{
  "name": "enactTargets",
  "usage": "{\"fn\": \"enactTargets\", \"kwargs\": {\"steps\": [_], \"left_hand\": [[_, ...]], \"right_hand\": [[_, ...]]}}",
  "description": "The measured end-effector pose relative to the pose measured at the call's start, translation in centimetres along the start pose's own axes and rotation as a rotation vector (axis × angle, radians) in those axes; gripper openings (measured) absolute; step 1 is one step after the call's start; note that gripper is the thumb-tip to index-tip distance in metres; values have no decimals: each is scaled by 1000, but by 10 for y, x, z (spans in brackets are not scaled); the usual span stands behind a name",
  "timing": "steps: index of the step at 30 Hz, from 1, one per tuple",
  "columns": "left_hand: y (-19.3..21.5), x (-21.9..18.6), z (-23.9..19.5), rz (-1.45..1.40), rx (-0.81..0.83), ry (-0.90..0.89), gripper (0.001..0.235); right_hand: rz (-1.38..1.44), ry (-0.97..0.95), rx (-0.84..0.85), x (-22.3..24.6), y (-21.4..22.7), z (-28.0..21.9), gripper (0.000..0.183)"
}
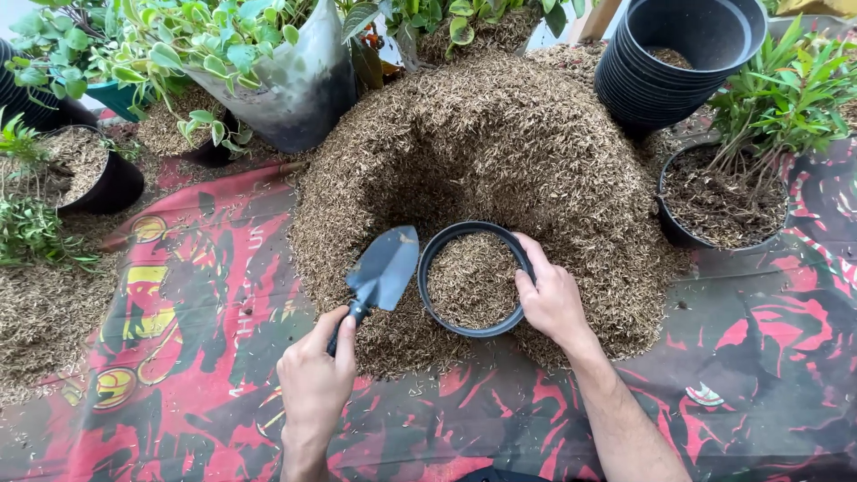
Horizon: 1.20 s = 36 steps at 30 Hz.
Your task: The person scoops soil from a large pile using a small hand trowel and fills a black plastic pot. They repeatedly add soil and use the trowel to level and compact the surface inside the pot.
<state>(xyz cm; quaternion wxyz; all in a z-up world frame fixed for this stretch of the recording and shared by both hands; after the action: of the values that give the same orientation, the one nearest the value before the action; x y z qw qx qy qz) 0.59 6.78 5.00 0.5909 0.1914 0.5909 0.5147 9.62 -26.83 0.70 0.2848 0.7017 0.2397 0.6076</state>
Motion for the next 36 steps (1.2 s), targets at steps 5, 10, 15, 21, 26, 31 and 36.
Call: {"fn": "enactTargets", "kwargs": {"steps": [5, 10, 15, 21, 26, 31, 36], "left_hand": [[-22, 28, -15, 176, 219, 96, 23], [-33, 31, -12, 282, 290, 82, 25], [-69, 16, 16, 195, 341, 59, 27], [-105, -15, 44, 33, 295, 113, 32], [-127, -31, 48, -17, 254, 104, 31], [-115, -28, 43, -108, 184, 98, 29], [-76, -30, 28, -166, 123, 64, 28]], "right_hand": [[-22, -15, 5, 1, 1, -1, 58], [-58, -11, 3, -1, 0, 1, 58], [-57, -33, -10, 0, 2, 1, 57], [47, 41, -71, 4, 5, -1, 56], [62, 21, -76, 6, 8, -1, 55], [85, 35, -84, 8, 8, -3, 55], [74, 58, -77, 5, 6, -4, 57]]}}
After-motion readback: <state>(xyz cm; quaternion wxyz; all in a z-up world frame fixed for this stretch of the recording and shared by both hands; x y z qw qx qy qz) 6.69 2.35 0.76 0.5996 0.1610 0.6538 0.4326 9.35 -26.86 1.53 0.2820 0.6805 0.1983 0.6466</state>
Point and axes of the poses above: each hand's wrist, its own z-axis towards the middle knuckle, its own y-axis out of the back of the hand, x = y × z, the point moved 9 cm from there along z, towards the middle knuckle, and after that the axes turned 9 degrees about -x, right-handed, at the moved point
